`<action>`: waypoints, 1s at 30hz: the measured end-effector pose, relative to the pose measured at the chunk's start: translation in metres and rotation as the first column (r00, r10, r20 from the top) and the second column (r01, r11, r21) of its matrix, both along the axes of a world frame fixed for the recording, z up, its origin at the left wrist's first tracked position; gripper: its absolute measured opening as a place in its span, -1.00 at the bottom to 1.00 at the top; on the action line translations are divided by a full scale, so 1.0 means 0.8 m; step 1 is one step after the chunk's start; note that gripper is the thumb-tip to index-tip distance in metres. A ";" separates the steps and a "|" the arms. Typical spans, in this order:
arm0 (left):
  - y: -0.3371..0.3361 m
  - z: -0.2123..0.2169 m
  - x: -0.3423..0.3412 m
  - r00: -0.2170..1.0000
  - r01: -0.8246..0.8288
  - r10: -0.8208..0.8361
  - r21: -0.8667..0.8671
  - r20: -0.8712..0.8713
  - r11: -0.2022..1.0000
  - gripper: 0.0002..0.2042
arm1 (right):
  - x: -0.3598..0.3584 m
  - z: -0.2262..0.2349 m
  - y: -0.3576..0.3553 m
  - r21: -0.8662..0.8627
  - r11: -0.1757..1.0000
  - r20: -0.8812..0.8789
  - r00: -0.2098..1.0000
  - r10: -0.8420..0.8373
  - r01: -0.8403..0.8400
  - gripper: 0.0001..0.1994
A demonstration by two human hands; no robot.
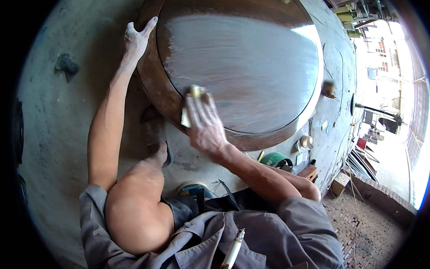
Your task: The person sits on the floor and sands a round wooden table with sandpaper. They use both hands to rub the surface, occasionally switching sandpaper sheets and continuing to sand the tabletop.
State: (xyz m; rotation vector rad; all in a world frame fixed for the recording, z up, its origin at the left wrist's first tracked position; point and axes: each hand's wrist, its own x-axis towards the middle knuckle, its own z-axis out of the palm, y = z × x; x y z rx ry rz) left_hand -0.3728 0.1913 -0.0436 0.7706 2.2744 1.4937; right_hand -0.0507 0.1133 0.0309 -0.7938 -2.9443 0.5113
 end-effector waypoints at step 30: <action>-0.009 -0.011 -0.004 0.987 -0.044 0.036 0.051 0.157 0.998 0.15 | 0.055 0.028 0.123 0.122 0.964 0.135 0.958 -0.251 0.236 -0.29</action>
